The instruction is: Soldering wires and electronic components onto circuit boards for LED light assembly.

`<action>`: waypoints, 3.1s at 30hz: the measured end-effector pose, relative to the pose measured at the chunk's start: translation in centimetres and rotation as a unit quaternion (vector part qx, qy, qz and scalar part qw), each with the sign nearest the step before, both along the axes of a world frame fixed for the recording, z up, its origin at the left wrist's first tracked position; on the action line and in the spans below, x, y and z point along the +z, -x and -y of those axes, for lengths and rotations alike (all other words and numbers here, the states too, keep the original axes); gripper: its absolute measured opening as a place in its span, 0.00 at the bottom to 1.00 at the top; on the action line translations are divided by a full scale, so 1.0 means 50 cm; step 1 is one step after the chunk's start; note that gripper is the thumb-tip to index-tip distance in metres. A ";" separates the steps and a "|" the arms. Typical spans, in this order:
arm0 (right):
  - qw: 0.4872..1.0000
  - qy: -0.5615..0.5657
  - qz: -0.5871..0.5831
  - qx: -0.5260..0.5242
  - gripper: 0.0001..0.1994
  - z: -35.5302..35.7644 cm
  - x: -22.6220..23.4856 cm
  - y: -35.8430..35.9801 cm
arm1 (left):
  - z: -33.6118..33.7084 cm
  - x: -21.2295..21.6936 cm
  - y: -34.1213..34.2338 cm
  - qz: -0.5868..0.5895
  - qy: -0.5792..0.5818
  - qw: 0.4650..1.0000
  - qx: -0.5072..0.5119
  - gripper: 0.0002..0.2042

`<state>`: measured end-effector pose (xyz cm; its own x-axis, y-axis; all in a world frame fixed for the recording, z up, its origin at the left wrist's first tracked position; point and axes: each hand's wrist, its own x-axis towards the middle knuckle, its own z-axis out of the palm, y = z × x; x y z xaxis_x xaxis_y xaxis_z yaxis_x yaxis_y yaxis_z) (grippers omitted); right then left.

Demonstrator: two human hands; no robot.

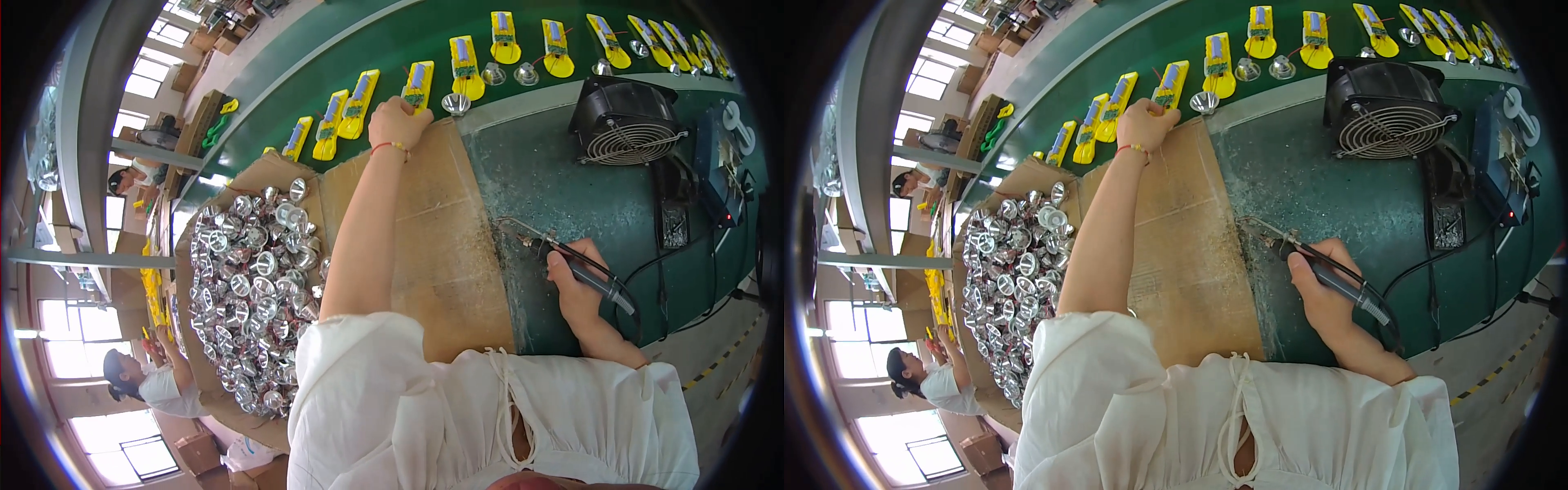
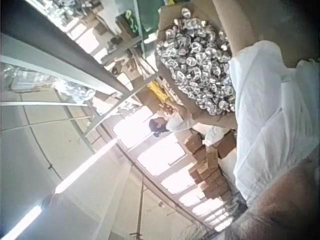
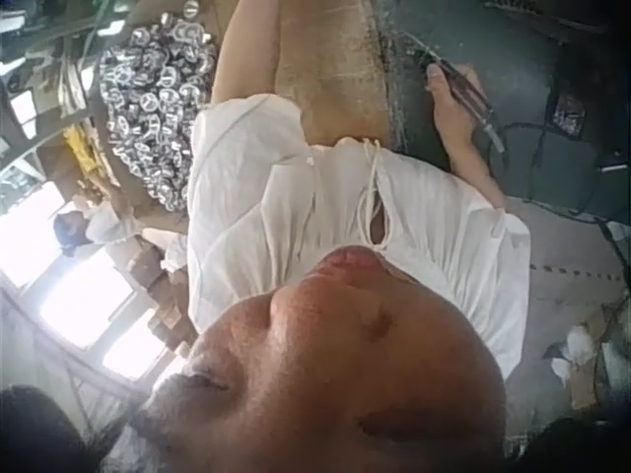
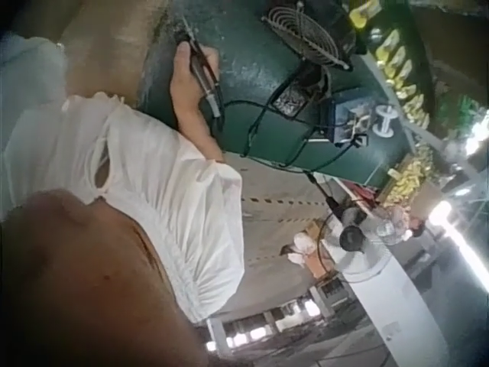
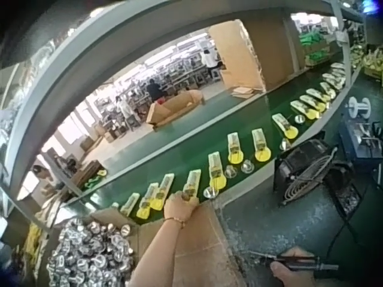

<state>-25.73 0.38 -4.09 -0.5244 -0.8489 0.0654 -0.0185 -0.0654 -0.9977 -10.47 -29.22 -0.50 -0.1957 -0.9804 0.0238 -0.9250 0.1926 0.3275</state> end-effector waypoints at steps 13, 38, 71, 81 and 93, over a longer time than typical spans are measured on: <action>0.999 0.025 0.040 0.022 0.07 0.003 -0.006 0.001 | -0.502 0.022 -0.189 -0.099 0.103 0.980 0.142 0.22; 0.998 0.001 0.000 0.058 0.07 -0.022 0.000 -0.023 | -0.334 0.019 -0.378 -0.107 0.221 0.966 0.085 0.09; 0.985 0.049 -0.084 0.143 0.06 -0.026 0.017 -0.074 | -0.480 -0.043 -0.162 -0.338 -0.103 0.936 0.002 0.07; 0.992 0.034 -0.037 0.114 0.06 -0.032 0.018 -0.075 | -0.481 -0.039 -0.163 -0.331 -0.111 0.937 0.008 0.07; 0.991 0.004 0.007 0.135 0.06 -0.023 0.024 -0.082 | -0.477 -0.044 -0.164 -0.353 -0.119 0.928 0.014 0.07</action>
<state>-21.62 1.55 -2.91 -0.2790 -0.9579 0.0674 0.0148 -0.0745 -0.9971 -2.27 -5.39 -2.68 -0.1883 -0.9787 -0.0818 -0.4674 0.0160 0.8839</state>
